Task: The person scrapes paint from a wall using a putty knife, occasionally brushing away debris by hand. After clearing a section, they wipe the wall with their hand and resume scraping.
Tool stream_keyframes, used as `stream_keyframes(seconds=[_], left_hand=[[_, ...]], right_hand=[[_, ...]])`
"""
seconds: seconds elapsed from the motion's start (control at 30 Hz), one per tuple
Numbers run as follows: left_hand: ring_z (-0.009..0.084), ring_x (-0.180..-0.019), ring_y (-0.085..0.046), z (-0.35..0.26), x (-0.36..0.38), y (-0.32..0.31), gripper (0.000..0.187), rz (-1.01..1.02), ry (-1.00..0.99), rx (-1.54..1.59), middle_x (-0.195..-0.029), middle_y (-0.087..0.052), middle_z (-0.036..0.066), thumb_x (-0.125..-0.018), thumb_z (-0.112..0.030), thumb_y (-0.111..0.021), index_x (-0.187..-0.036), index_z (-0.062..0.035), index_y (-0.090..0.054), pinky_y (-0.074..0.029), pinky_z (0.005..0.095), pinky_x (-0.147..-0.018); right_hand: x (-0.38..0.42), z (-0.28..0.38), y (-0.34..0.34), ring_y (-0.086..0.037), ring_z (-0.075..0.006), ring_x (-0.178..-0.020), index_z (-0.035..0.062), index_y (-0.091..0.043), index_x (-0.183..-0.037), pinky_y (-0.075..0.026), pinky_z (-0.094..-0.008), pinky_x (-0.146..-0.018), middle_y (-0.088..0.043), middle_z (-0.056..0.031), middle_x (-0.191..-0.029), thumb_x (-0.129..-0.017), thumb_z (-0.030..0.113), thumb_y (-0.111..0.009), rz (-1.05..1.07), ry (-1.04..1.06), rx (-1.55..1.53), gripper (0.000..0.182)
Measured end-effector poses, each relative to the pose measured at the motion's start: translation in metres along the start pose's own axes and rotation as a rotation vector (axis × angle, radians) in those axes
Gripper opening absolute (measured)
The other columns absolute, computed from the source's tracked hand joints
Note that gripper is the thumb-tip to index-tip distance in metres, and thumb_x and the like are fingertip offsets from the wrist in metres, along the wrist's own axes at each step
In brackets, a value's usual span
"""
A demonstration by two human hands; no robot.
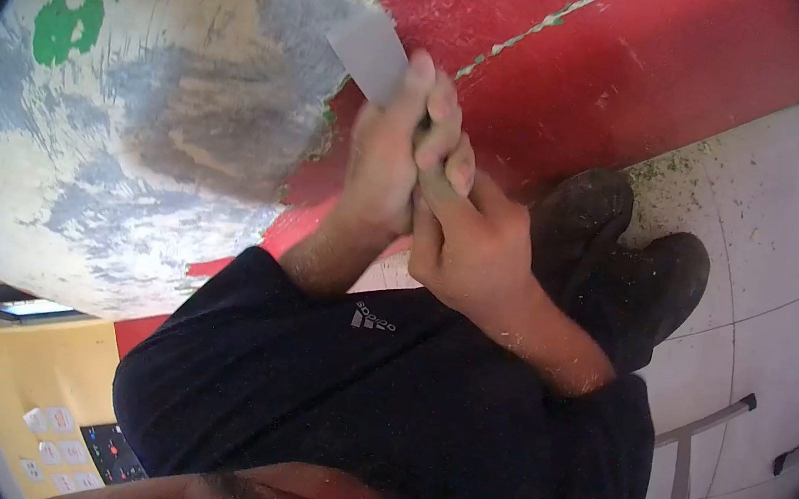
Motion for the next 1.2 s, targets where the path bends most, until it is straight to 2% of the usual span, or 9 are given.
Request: stream_keyframes(seconds=[0.4,0.47,0.63,0.7,0.83,0.87,1.0,1.1,1.2], left_hand=[[0.0193,-0.041,-0.05,-0.018,-0.006,-0.002,0.037,-0.019,-0.145,-0.135,-0.054,-0.04,0.003,-0.099,-0.035,-0.042,-0.077,-0.0055,-0.045,-0.044,0.0335,-0.04],[0.0203,-0.041,-0.051,-0.023,-0.004,-0.004,0.037,0.016,-0.123,-0.119,-0.054,-0.04,0.003,-0.099,-0.036,-0.042,-0.078,-0.0055,-0.045,-0.045,0.0339,-0.04],[0.0226,-0.041,-0.053,-0.012,-0.005,-0.003,0.036,-0.025,-0.068,-0.118,-0.055,-0.044,0.005,-0.099,-0.036,-0.042,-0.081,-0.0049,-0.047,-0.046,0.0348,-0.04],[0.0223,-0.043,-0.054,-0.023,-0.013,-0.011,0.035,0.002,-0.127,-0.143,-0.056,-0.045,0.005,-0.098,-0.036,-0.044,-0.082,-0.0049,-0.047,-0.048,0.0351,-0.041],[0.021,-0.044,-0.056,-0.023,-0.001,-0.01,0.033,0.008,-0.036,-0.076,-0.054,-0.041,0.003,-0.1,-0.036,-0.04,-0.085,-0.0071,-0.047,-0.048,0.0334,-0.041],[0.0189,-0.043,-0.054,-0.016,0.004,-0.006,0.031,-0.025,-0.01,-0.056,-0.054,-0.04,0.001,-0.1,-0.035,-0.039,-0.084,-0.0085,-0.047,-0.047,0.0312,-0.04],[0.0176,-0.043,-0.054,-0.019,0.001,-0.021,0.029,-0.05,-0.009,-0.017,-0.054,-0.039,0.0,-0.101,-0.032,-0.035,-0.084,-0.0107,-0.047,-0.049,0.0292,-0.04],[0.0183,-0.044,-0.056,-0.017,0.005,-0.017,0.028,-0.015,-0.011,0.007,-0.055,-0.039,-0.001,-0.101,-0.031,-0.035,-0.085,-0.0107,-0.047,-0.05,0.0292,-0.042],[0.0178,-0.045,-0.056,-0.017,0.0,-0.009,0.028,0.021,-0.011,-0.042,-0.056,-0.04,-0.001,-0.101,-0.032,-0.037,-0.086,-0.0105,-0.047,-0.05,0.029,-0.042]], right_hand=[[-0.01,0.0,-0.007,-0.064,-0.0346,-0.072,-0.0033,-0.063,-0.105,-0.052,-0.0345,-0.062,-0.061,-0.0238,-0.09,-0.076,-0.008,-0.059,0.003,-0.104,-0.107,0.03],[-0.015,-0.002,-0.009,-0.066,-0.0289,-0.072,-0.0059,-0.06,-0.11,-0.049,-0.029,-0.062,-0.061,-0.0231,-0.091,-0.08,-0.009,-0.053,0.02,-0.098,-0.171,0.031],[-0.005,-0.002,-0.013,-0.058,-0.0271,-0.056,-0.0054,-0.062,-0.104,-0.045,-0.0312,-0.053,-0.058,-0.0175,-0.07,-0.08,-0.007,-0.056,-0.095,-0.048,-0.166,0.025],[-0.02,-0.006,-0.005,-0.061,-0.0313,-0.062,-0.0036,-0.064,-0.098,-0.048,-0.0369,-0.055,-0.058,-0.0202,-0.072,-0.076,-0.006,-0.059,-0.022,-0.078,-0.143,0.022],[-0.008,0.011,0.003,-0.057,-0.0265,-0.052,-0.0051,-0.063,-0.093,-0.043,-0.0317,-0.05,-0.053,-0.0175,-0.062,-0.081,-0.006,-0.055,0.009,-0.063,-0.168,0.014],[-0.003,0.016,-0.002,-0.057,-0.0293,-0.051,-0.004,-0.062,-0.082,-0.042,-0.033,-0.049,-0.053,-0.0167,-0.061,-0.081,-0.005,-0.055,-0.041,-0.214,-0.28,0.007],[-0.01,0.003,0.008,-0.058,-0.034,-0.058,-0.0014,-0.063,-0.106,-0.046,-0.038,-0.053,-0.055,-0.0205,-0.068,-0.077,-0.002,-0.06,0.074,-0.129,-0.172,0.029],[-0.009,0.009,-0.005,-0.059,-0.0277,-0.054,-0.0028,-0.062,-0.109,-0.044,-0.0326,-0.051,-0.056,-0.0183,-0.065,-0.083,-0.005,-0.055,-0.09,-0.122,-0.227,0.028],[-0.009,0.011,0.001,-0.06,-0.0282,-0.057,-0.0035,-0.06,-0.113,-0.046,-0.0309,-0.055,-0.057,-0.0191,-0.068,-0.084,-0.004,-0.053,0.013,-0.109,-0.09,0.03]])
Point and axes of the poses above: each hand's wrist, its own x-axis away from the middle knuckle, its own y-axis out of the back of the hand, z = x × y, the point moved 1 cm from there along -x, towards the middle knuckle
